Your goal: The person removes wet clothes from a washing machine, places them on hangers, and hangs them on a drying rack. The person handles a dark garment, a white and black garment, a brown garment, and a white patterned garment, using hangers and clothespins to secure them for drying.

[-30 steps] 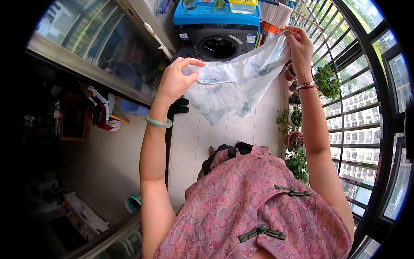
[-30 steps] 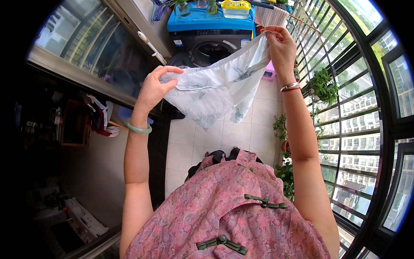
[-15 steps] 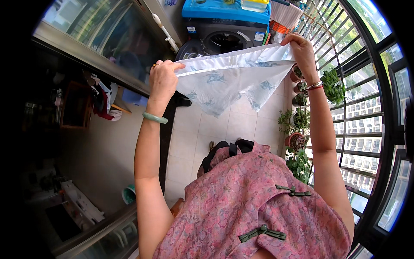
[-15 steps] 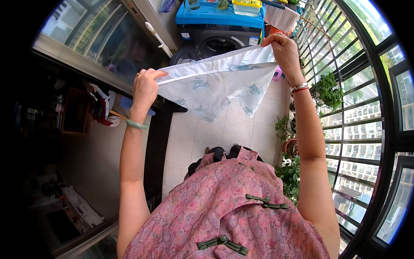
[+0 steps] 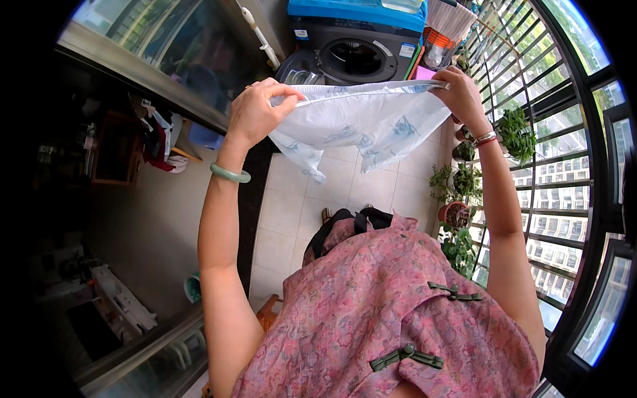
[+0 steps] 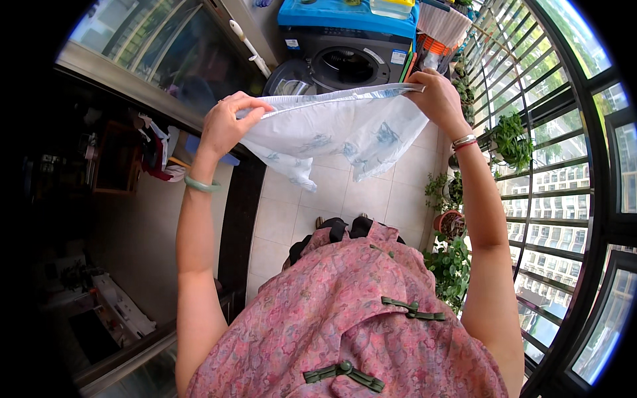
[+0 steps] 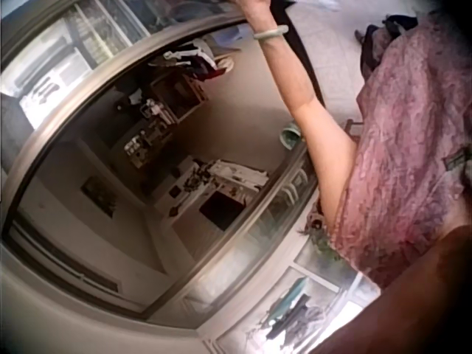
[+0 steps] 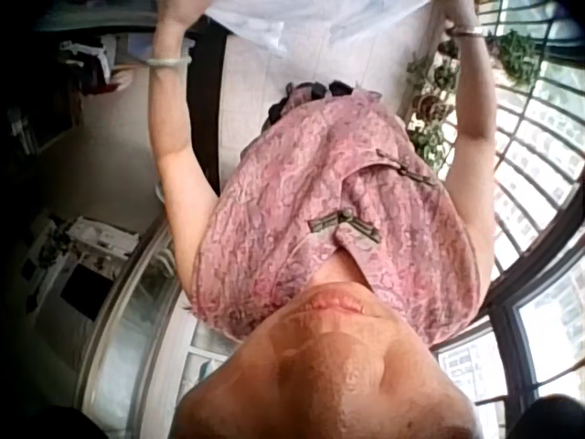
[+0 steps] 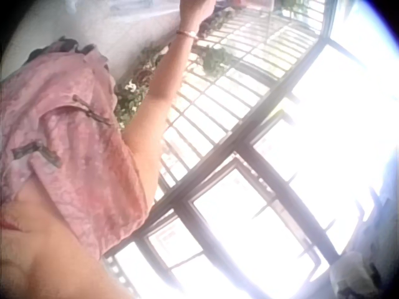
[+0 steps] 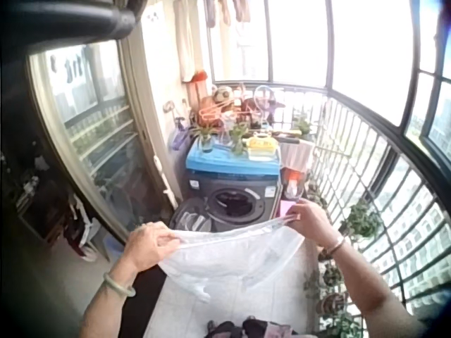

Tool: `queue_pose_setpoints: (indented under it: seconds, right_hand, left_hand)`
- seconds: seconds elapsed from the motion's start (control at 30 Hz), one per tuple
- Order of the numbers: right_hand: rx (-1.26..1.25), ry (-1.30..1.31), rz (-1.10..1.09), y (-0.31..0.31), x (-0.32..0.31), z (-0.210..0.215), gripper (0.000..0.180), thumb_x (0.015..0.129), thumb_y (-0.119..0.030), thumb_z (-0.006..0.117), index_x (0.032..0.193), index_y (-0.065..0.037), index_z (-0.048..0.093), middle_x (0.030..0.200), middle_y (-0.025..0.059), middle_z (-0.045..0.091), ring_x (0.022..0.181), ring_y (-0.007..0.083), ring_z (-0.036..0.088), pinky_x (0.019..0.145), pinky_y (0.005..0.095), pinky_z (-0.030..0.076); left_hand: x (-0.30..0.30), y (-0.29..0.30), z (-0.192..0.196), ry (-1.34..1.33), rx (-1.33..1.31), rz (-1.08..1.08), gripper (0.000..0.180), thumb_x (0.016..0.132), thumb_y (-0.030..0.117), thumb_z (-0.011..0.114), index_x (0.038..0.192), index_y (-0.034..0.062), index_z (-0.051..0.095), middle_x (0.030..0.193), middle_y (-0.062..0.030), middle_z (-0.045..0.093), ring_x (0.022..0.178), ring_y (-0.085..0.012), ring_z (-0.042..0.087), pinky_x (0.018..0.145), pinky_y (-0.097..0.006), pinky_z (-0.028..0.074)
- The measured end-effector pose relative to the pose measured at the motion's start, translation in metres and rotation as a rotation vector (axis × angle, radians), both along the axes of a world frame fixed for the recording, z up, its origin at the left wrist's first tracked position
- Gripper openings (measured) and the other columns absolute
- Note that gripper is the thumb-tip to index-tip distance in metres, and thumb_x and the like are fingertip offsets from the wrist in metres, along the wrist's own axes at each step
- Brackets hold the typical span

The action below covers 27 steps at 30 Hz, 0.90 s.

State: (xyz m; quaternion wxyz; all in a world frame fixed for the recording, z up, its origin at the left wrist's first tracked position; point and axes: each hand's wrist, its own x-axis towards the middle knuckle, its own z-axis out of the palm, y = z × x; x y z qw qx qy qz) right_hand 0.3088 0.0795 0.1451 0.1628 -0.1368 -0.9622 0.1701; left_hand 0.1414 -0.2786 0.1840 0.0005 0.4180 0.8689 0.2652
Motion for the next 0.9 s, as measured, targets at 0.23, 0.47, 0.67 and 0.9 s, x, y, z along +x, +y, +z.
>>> queue_pose_setpoints:
  seconds: [0.23,0.47,0.67,0.9]
  right_hand:
    - [-0.362,-0.027,0.054,-0.001,-0.013,0.0,0.026,0.077,-0.019,0.077,0.096,-0.005,0.068,0.095,0.0107,0.069,0.088,0.0219,0.066,0.079,0.0321,0.051]
    - [-0.489,-0.196,0.193,-0.005,-0.012,0.011,0.029,0.076,-0.013,0.074,0.104,-0.007,0.068,0.093,0.0068,0.068,0.089,0.0164,0.064,0.08,0.0298,0.051]
    - [-1.136,-0.116,0.218,0.018,0.005,0.007,0.037,0.077,-0.004,0.068,0.114,-0.002,0.066,0.101,0.0054,0.067,0.089,0.0143,0.063,0.082,0.025,0.05]
    - [-0.464,0.361,0.048,-0.026,-0.012,0.001,0.02,0.079,0.005,0.062,0.091,-0.005,0.074,0.091,0.008,0.071,0.082,0.0186,0.067,0.074,0.0302,0.052]
  left_hand:
    - [-0.014,-0.005,-0.011,-0.25,0.195,0.138,0.035,0.08,0.038,0.079,0.089,0.0049,0.073,0.084,-0.0042,0.071,0.073,-0.0187,0.065,0.068,-0.029,0.049]
    - [-0.013,-0.004,-0.008,-0.297,0.283,0.13,0.023,0.083,0.021,0.077,0.091,0.0007,0.072,0.09,-0.0062,0.07,0.079,-0.0149,0.063,0.073,-0.029,0.048]
    - [-0.023,-0.02,-0.01,-0.196,0.205,0.022,0.02,0.084,0.018,0.075,0.094,0.0005,0.072,0.089,-0.0054,0.069,0.081,-0.0141,0.063,0.075,-0.028,0.048]
    - [0.008,0.037,-0.005,-0.611,0.55,0.003,0.018,0.087,0.014,0.074,0.096,-0.0006,0.071,0.086,0.0003,0.068,0.079,-0.0057,0.058,0.073,-0.02,0.046]
